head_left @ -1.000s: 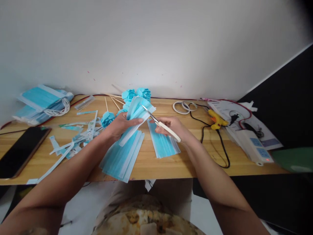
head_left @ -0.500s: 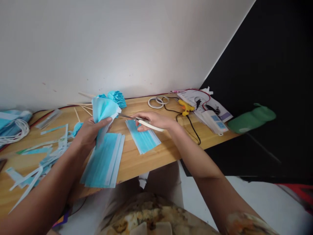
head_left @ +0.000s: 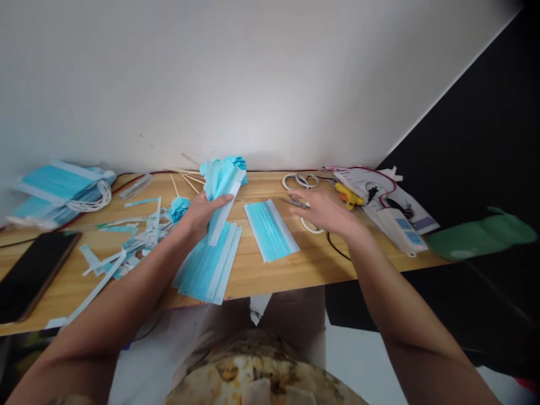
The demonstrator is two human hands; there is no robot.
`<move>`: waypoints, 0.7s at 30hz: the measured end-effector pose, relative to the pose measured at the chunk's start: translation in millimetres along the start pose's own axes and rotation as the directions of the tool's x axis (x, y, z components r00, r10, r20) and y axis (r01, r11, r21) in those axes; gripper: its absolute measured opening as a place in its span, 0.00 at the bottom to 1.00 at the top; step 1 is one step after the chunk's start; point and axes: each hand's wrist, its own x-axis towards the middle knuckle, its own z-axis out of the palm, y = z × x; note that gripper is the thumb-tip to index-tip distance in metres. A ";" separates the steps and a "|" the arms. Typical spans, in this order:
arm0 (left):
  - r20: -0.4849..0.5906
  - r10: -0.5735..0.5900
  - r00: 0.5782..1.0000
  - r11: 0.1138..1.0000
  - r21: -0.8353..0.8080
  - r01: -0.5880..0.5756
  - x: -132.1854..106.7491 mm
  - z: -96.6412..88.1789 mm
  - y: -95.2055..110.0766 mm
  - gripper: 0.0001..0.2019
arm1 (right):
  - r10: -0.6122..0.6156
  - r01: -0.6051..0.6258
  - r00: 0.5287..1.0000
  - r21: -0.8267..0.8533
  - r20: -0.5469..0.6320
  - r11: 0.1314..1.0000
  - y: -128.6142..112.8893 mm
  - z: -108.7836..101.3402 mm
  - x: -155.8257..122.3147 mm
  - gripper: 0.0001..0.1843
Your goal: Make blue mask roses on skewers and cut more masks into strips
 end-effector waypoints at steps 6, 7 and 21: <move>0.127 0.007 0.992 1.000 -0.013 -0.005 1.9 -0.2 -14.3 0.26 | -0.045 0.034 0.998 0.236 0.040 0.971 -30.3 98.9 12.2 0.14; 0.148 0.027 0.989 0.999 -0.021 -0.024 2.8 -0.7 -17.4 0.25 | -0.033 0.026 0.999 0.293 0.016 0.956 -30.1 109.2 15.6 0.15; 0.133 0.846 0.516 0.433 0.391 -0.812 22.7 -18.3 -14.2 0.29 | -0.172 0.168 0.985 0.120 0.026 0.979 -15.4 98.0 36.8 0.13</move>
